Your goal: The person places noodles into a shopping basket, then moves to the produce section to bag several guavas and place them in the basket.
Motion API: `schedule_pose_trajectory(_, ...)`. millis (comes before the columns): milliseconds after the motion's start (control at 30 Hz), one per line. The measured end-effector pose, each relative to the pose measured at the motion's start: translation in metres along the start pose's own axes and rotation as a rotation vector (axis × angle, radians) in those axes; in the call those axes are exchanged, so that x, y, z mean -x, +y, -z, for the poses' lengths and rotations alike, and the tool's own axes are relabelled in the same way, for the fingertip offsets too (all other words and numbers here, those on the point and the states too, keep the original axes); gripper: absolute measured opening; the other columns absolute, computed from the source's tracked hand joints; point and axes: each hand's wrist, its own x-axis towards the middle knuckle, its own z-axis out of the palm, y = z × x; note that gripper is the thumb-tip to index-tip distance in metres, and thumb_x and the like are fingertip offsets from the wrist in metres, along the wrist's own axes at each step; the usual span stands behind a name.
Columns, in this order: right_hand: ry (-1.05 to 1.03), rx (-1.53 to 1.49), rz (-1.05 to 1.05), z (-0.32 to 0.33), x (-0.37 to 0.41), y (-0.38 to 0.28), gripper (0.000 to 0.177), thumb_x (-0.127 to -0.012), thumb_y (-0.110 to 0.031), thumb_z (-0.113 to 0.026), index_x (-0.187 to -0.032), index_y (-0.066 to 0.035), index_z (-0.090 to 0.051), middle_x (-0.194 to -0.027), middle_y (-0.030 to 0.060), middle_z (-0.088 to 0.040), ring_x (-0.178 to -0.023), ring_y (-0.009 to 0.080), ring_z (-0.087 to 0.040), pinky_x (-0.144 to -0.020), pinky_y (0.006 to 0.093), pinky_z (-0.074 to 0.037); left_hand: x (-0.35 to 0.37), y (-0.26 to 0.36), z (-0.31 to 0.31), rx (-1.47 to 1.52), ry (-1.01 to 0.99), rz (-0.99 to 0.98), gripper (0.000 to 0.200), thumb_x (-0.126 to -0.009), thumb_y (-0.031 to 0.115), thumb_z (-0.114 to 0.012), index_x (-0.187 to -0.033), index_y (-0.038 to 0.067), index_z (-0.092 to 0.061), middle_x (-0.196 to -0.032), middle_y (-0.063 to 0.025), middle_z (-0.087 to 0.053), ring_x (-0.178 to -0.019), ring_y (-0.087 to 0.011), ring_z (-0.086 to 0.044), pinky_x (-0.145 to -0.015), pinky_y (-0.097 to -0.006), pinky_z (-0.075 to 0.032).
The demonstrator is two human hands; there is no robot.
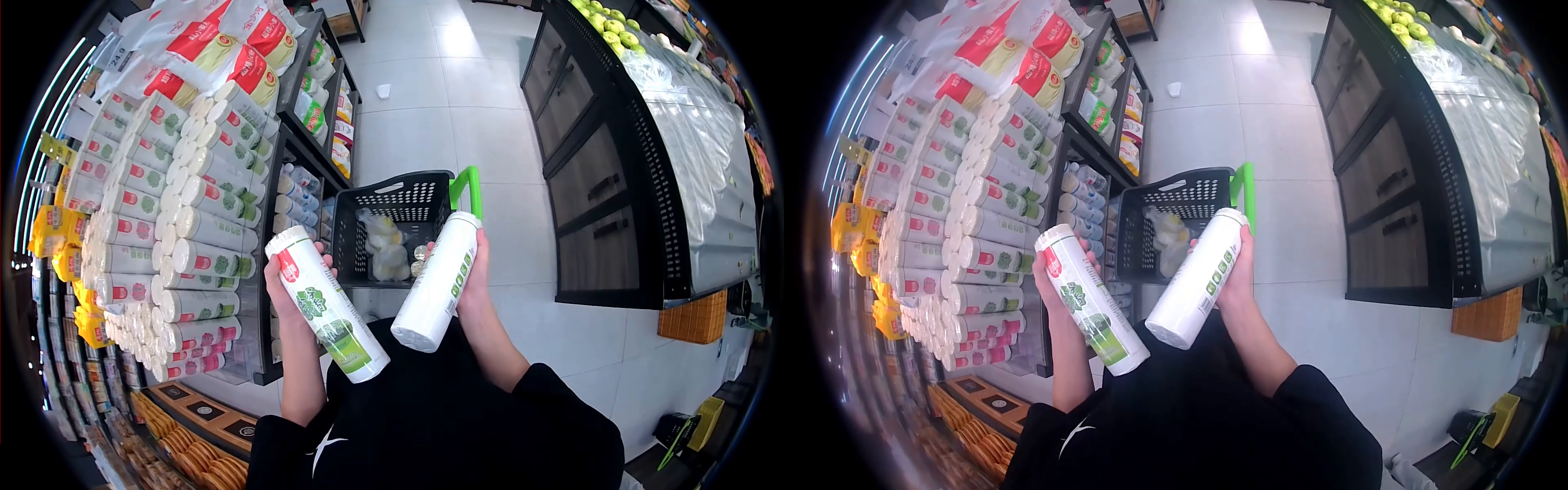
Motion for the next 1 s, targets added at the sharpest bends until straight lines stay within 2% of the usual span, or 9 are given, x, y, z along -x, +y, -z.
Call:
schedule_pose_trajectory(200,0.002,0.009,0.057,0.005,-0.003,0.004,0.063,-0.093,-0.065,-0.043,-0.116,-0.007,-0.053,-0.088,0.0226,-0.066,-0.077,0.0345,-0.068,-0.069,0.048,-0.058,0.005,0.01,0.012,-0.142,0.002,-0.155,0.067,-0.091,0.051,-0.052,-0.135,0.0,-0.049,-0.119,-0.0188,-0.062,-0.097,-0.0313,-0.068,-0.08,-0.0445,-0.058)
schedule_pose_trajectory(333,0.035,0.062,0.118,0.012,-0.006,0.005,0.069,-0.092,-0.068,-0.042,-0.118,-0.005,-0.052,-0.095,0.0226,-0.065,-0.078,0.0333,-0.069,-0.065,0.0486,-0.059,0.004,0.009,0.011,-0.536,0.065,-0.343,0.064,-0.078,0.022,-0.08,-0.13,-0.005,-0.052,-0.116,-0.017,-0.066,-0.102,-0.0264,-0.067,-0.089,-0.0401,-0.055)
schedule_pose_trajectory(433,0.068,0.099,0.192,0.013,-0.007,0.009,0.066,-0.094,-0.065,-0.041,-0.119,-0.005,-0.052,-0.093,0.0215,-0.066,-0.079,0.0325,-0.069,-0.068,0.049,-0.059,0.0,0.0,0.009,-0.874,0.093,-0.37,0.064,-0.07,0.009,-0.087,-0.125,-0.003,-0.057,-0.11,-0.0088,-0.067,-0.099,-0.0162,-0.066,-0.091,-0.033,-0.052)
schedule_pose_trajectory(633,0.255,0.265,0.504,0.025,-0.022,0.037,0.048,-0.097,-0.04,-0.059,-0.128,-0.005,-0.052,-0.111,0.0109,-0.065,-0.102,0.0246,-0.065,-0.091,0.041,-0.054,-0.022,-0.013,0.043,-1.138,0.018,-0.291,0.072,-0.065,0.006,-0.09,-0.126,-0.003,-0.054,-0.11,-0.0085,-0.067,-0.101,-0.0149,-0.065,-0.092,-0.0315,-0.052)
schedule_pose_trajectory(733,0.314,0.468,0.63,0.021,-0.031,0.054,0.046,-0.095,-0.032,-0.064,-0.129,-0.003,-0.052,-0.114,0.0091,-0.063,-0.105,0.0226,-0.064,-0.093,0.0393,-0.052,-0.042,-0.008,0.056,-1.197,0.011,-0.261,0.07,-0.064,0.006,-0.09,-0.125,0.001,-0.056,-0.111,-0.009,-0.069,-0.101,-0.0146,-0.066,-0.091,-0.0306,-0.052)
schedule_pose_trajectory(800,0.388,0.467,0.619,0.018,-0.034,0.067,0.045,-0.091,-0.019,-0.07,-0.128,-0.002,-0.052,-0.116,0.0079,-0.062,-0.105,0.0198,-0.063,-0.097,0.0363,-0.049,-0.056,0.001,0.059,-1.341,-0.024,-0.13,0.068,-0.062,0.008,-0.089,-0.122,0.002,-0.058,-0.112,-0.011,-0.068,-0.102,-0.0209,-0.067,-0.092,-0.0333,-0.052)
schedule_pose_trajectory(867,0.341,0.817,0.758,0.024,-0.049,0.082,0.049,-0.087,-0.01,-0.073,-0.129,-0.001,-0.05,-0.117,0.0079,-0.062,-0.106,0.0176,-0.062,-0.096,0.0336,-0.049,-0.074,0.001,0.077,-1.416,-0.075,-0.178,0.068,-0.06,0.009,-0.089,-0.121,0.002,-0.059,-0.112,-0.0123,-0.067,-0.103,-0.0253,-0.066,-0.093,-0.0359,-0.052)
schedule_pose_trajectory(900,0.362,0.858,0.765,0.021,-0.054,0.09,0.068,-0.075,-0.012,-0.084,-0.129,0.001,-0.045,-0.116,0.0103,-0.06,-0.105,0.0178,-0.06,-0.093,0.0337,-0.049,-0.081,0.0,0.087,-1.502,-0.133,-0.23,0.068,-0.059,0.011,-0.088,-0.12,0.003,-0.059,-0.113,-0.0135,-0.067,-0.105,-0.0297,-0.065,-0.094,-0.0384,-0.051)
schedule_pose_trajectory(1000,0.443,1.199,0.804,0.015,-0.068,0.112,0.073,-0.071,-0.017,-0.088,-0.127,0.002,-0.046,-0.115,0.0098,-0.059,-0.103,0.0177,-0.06,-0.092,0.0332,-0.05,-0.104,0.0,0.111,-1.533,-0.174,-0.153,0.068,-0.057,0.013,-0.088,-0.119,0.005,-0.06,-0.114,-0.0146,-0.065,-0.106,-0.0349,-0.062,-0.094,-0.043,-0.05)
